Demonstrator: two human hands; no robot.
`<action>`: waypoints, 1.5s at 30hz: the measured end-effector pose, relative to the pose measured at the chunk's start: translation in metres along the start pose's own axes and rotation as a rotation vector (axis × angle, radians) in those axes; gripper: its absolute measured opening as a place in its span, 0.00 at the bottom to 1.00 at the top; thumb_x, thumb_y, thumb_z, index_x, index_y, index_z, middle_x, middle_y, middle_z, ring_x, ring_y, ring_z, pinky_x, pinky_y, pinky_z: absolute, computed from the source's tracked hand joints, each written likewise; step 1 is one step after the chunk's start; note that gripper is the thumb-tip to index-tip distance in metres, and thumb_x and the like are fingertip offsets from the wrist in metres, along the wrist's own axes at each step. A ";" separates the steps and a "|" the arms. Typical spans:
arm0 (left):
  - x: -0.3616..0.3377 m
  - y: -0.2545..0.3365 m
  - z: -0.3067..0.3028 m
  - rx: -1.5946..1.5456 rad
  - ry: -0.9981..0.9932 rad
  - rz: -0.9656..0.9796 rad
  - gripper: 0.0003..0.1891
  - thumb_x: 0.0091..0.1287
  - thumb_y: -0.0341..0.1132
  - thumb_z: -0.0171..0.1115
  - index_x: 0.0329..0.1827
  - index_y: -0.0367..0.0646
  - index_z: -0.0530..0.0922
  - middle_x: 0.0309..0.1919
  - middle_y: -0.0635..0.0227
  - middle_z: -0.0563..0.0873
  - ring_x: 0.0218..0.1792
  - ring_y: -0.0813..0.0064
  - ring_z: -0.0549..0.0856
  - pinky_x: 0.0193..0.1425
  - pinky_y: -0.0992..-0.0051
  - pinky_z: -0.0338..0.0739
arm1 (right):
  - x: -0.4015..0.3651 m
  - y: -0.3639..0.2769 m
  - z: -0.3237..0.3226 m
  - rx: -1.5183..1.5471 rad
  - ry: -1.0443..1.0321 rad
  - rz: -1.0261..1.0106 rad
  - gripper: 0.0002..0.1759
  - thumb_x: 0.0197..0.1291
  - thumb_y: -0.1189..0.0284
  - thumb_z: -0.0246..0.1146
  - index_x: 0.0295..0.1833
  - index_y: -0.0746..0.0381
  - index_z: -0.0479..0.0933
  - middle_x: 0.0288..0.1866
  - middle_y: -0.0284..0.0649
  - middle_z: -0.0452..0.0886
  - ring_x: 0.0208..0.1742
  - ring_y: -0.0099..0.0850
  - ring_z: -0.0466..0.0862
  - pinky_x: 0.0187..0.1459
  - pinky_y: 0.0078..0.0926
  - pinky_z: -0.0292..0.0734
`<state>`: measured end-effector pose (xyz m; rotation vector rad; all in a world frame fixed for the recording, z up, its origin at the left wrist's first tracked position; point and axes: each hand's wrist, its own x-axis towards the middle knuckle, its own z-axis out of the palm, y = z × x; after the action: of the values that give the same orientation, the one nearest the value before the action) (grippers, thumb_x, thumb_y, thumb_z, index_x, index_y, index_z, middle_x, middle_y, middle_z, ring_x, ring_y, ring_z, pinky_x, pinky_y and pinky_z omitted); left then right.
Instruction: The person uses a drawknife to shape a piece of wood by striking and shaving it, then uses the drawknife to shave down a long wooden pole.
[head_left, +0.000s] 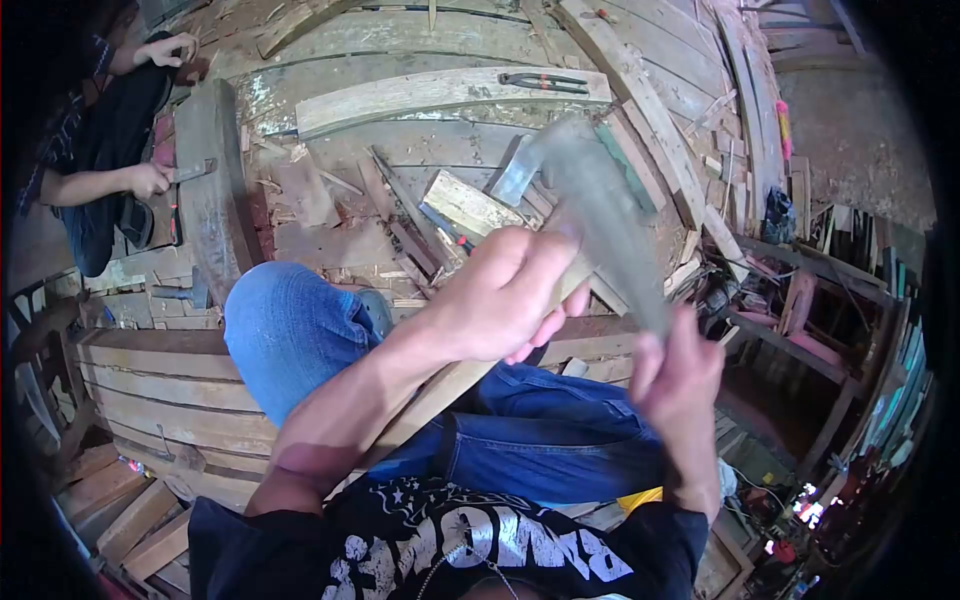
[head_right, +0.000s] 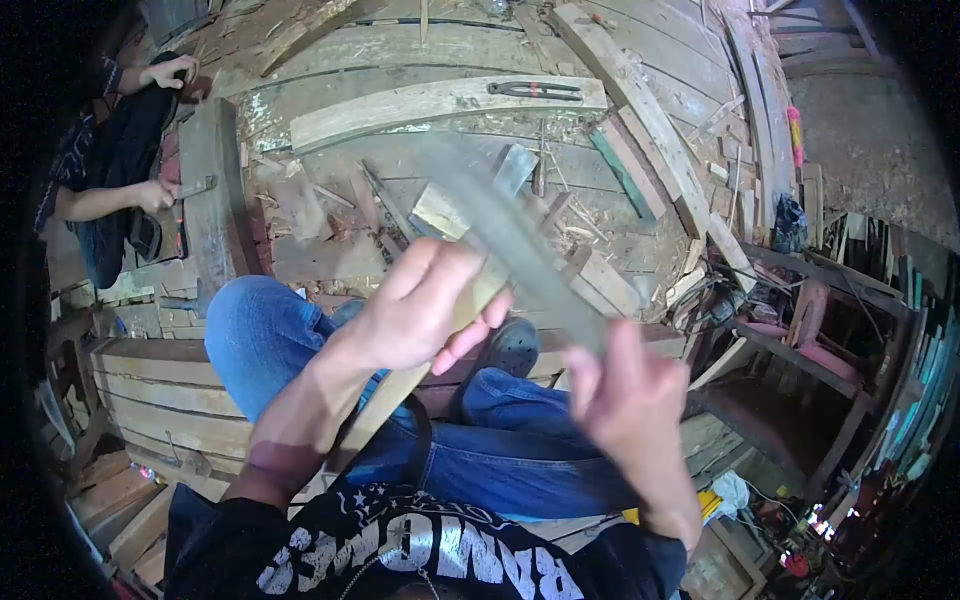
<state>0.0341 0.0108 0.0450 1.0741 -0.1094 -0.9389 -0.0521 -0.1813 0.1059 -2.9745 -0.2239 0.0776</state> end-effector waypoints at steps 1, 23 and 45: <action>-0.001 0.001 0.000 0.018 -0.018 -0.026 0.33 0.78 0.54 0.31 0.28 0.36 0.74 0.10 0.71 0.70 0.07 0.82 0.68 0.11 0.81 0.62 | 0.004 0.004 0.001 0.081 0.087 0.134 0.13 0.59 0.66 0.64 0.39 0.65 0.71 0.16 0.41 0.71 0.13 0.38 0.75 0.17 0.34 0.68; 0.001 0.002 0.000 -0.018 0.020 -0.012 0.33 0.77 0.57 0.30 0.30 0.37 0.72 0.10 0.71 0.70 0.08 0.81 0.67 0.11 0.81 0.62 | 0.005 0.009 0.006 0.028 0.039 0.023 0.15 0.60 0.65 0.64 0.43 0.66 0.73 0.14 0.40 0.71 0.13 0.38 0.76 0.17 0.35 0.69; -0.007 0.007 0.006 -0.097 0.041 0.058 0.32 0.78 0.56 0.30 0.29 0.37 0.72 0.10 0.72 0.69 0.09 0.83 0.68 0.13 0.81 0.63 | -0.004 -0.007 0.006 0.078 0.074 -0.135 0.14 0.61 0.65 0.63 0.41 0.65 0.72 0.16 0.39 0.70 0.12 0.37 0.74 0.17 0.34 0.67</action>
<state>0.0308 0.0126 0.0562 0.9952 -0.0601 -0.8613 -0.0577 -0.1742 0.1013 -2.8690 -0.4013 -0.0388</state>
